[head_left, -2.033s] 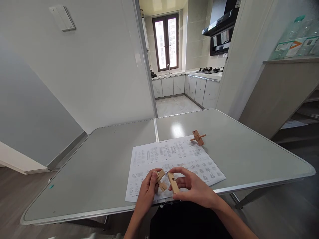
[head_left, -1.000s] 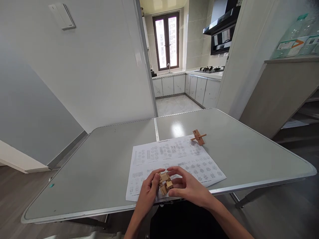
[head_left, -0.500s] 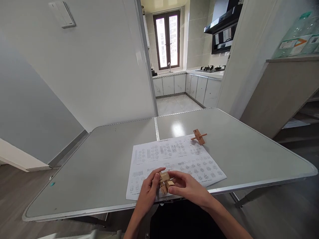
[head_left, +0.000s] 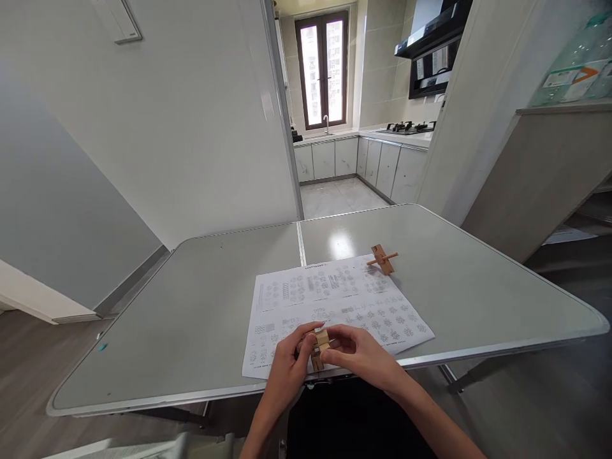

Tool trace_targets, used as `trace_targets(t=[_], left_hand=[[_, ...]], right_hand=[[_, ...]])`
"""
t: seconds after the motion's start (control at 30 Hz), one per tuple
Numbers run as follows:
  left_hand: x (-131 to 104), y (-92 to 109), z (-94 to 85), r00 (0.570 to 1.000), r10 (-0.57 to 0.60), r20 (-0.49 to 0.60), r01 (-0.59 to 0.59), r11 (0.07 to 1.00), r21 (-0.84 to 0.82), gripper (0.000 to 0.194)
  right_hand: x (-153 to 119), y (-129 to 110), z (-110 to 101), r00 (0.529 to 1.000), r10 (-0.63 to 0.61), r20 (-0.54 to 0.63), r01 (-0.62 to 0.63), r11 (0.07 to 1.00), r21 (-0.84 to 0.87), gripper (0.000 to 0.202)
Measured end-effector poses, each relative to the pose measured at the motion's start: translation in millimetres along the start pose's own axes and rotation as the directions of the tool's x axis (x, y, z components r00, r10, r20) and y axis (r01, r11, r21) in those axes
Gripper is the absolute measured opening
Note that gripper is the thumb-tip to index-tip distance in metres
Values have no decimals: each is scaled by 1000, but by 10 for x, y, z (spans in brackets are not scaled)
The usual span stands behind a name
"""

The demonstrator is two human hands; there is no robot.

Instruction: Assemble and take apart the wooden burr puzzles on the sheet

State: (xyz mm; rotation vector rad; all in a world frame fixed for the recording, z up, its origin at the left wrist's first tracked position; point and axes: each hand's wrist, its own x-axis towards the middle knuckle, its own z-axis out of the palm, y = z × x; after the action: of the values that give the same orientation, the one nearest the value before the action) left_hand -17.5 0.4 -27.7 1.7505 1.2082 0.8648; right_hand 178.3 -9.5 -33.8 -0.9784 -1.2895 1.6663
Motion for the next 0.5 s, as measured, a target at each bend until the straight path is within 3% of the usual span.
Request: trace_targets(t=[0.23, 0.5], left_hand=[[-6, 14, -10, 999, 17, 49, -16, 1000, -19, 48], [12, -3, 26, 1000, -7, -9, 7, 1000, 12, 47]], right_hand=[[-16, 4, 46, 992, 47, -116, -43, 999, 33, 52], [10, -5, 157, 978, 44, -202, -31, 997, 69, 52]])
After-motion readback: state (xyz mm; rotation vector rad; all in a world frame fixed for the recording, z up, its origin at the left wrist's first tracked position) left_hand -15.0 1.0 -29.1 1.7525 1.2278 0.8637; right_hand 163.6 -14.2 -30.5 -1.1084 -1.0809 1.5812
